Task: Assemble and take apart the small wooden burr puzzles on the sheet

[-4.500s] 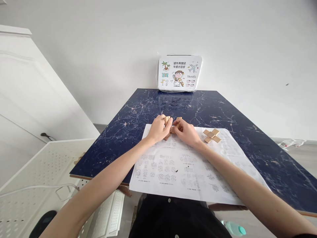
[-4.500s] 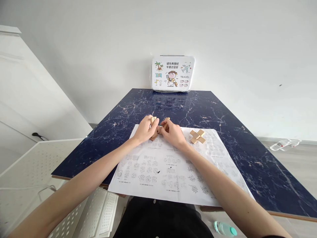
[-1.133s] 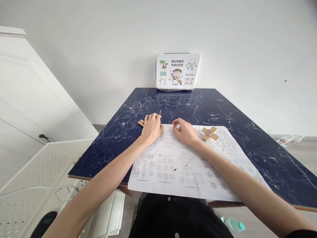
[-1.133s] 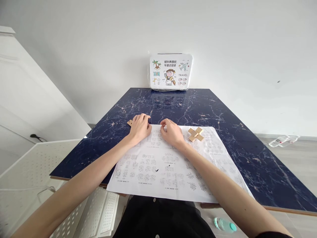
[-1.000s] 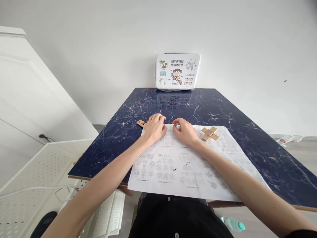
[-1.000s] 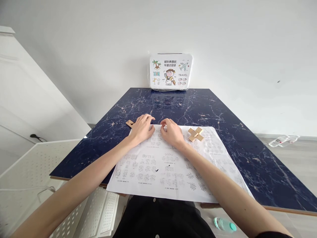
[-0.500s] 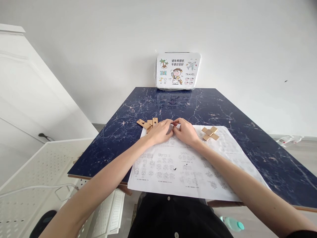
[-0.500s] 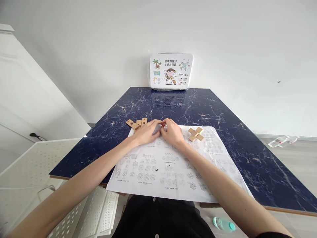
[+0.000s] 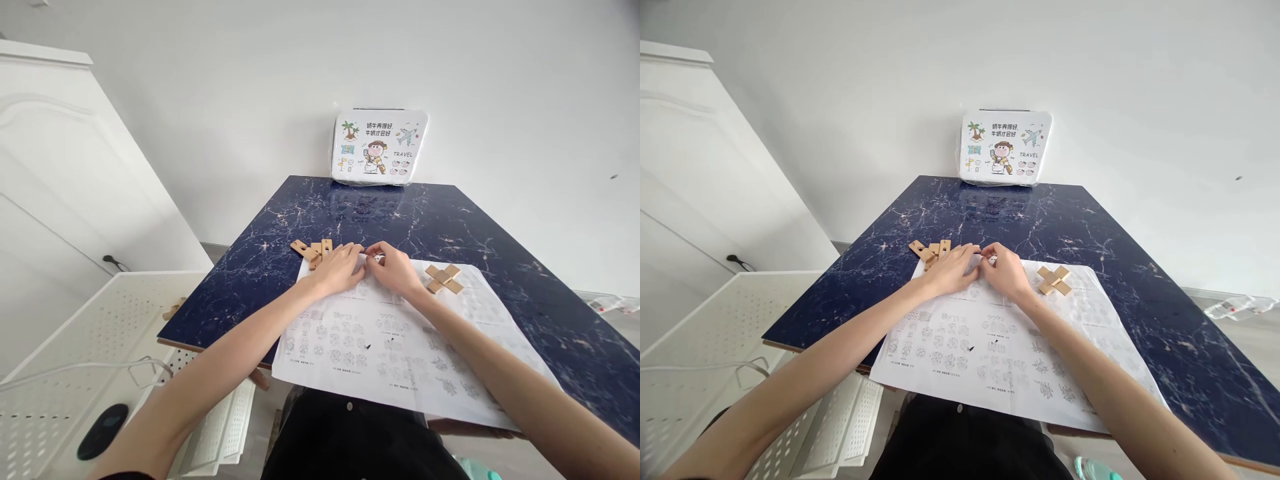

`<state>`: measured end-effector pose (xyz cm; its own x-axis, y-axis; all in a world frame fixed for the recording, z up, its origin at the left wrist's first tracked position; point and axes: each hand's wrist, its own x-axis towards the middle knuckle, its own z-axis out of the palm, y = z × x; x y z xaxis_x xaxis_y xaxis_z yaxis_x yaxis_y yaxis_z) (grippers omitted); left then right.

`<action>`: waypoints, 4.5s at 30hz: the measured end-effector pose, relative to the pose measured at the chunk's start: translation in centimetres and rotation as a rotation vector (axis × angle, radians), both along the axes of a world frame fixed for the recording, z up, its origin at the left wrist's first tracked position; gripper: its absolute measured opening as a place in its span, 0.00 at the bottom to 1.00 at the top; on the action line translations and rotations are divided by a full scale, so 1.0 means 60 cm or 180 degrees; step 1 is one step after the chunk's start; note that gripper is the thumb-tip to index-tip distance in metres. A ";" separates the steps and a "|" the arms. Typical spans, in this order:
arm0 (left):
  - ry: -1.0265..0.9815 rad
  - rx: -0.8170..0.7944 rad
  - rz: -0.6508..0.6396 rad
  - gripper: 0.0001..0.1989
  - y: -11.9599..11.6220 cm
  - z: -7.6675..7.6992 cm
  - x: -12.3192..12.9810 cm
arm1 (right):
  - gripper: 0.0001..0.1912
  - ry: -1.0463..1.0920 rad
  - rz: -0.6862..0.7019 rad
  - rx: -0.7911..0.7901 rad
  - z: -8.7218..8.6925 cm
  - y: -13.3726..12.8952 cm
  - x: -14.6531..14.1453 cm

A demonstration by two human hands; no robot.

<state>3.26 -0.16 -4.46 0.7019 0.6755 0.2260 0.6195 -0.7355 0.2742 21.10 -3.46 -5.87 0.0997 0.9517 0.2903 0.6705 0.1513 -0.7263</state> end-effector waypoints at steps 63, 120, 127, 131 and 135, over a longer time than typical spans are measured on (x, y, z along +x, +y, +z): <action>-0.2821 -0.2482 0.0444 0.15 -0.030 0.016 0.055 | 0.18 -0.0204 0.0740 0.1049 0.011 -0.038 0.045; -0.2107 -0.1409 -0.0180 0.36 0.001 0.031 0.028 | 0.16 0.0087 0.0721 0.0620 0.017 -0.018 0.058; -0.2173 -0.1321 -0.0196 0.34 0.012 0.021 0.029 | 0.12 0.0503 0.0478 0.0888 0.029 -0.024 0.062; -0.2069 -0.0793 -0.0072 0.31 0.013 0.018 0.030 | 0.16 0.0446 0.0521 0.0751 0.030 -0.028 0.055; -0.1933 -0.0581 -0.0015 0.33 0.014 0.012 0.030 | 0.15 0.0403 0.0605 0.0562 0.026 -0.028 0.048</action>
